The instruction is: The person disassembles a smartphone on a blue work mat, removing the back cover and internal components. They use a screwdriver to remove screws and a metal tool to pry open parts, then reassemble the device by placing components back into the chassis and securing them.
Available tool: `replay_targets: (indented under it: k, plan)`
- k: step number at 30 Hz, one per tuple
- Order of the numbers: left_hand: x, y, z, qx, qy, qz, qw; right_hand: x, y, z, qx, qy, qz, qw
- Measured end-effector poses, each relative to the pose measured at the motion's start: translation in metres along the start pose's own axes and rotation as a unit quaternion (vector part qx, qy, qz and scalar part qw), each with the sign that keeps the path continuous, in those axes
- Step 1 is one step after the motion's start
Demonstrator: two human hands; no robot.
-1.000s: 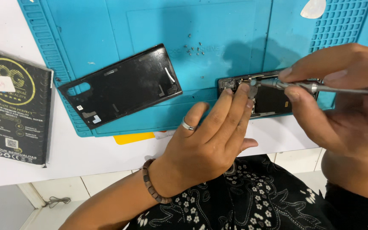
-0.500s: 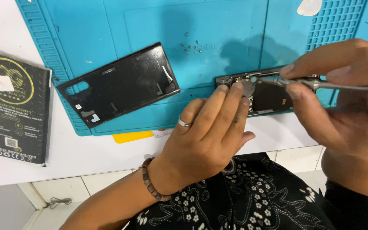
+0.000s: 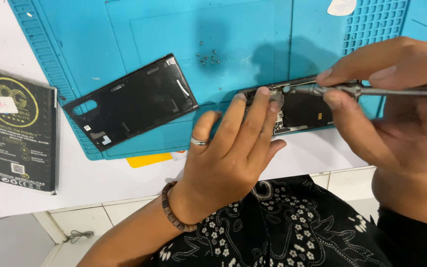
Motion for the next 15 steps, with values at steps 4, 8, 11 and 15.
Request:
replay_targets:
  k: [4,8,11,15]
  plan:
    - [0.001,-0.003,0.0,0.002,-0.002,0.0,1.0,-0.001,-0.002,0.002,-0.009,-0.017,-0.03,0.999]
    - [-0.002,-0.008,0.003,-0.013,0.056,-0.027,0.998,-0.005,0.004,0.001,-0.013,-0.002,-0.018,1.0]
    - [-0.008,-0.012,0.0,-0.013,0.109,-0.056,0.992,-0.009,0.005,-0.007,0.058,0.012,0.085,0.995]
    - [-0.014,-0.019,0.008,-0.054,0.107,-0.103,0.987,-0.002,0.01,-0.011,0.014,0.073,0.104,0.992]
Point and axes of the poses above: each hand's wrist, its own y-axis away from the middle knuckle, its own z-axis out of the palm, x = y × z, the point moved 10 cm from there along -y, towards the middle knuckle, and after that the axes turned 15 degrees about -z, right-handed, at the moved point
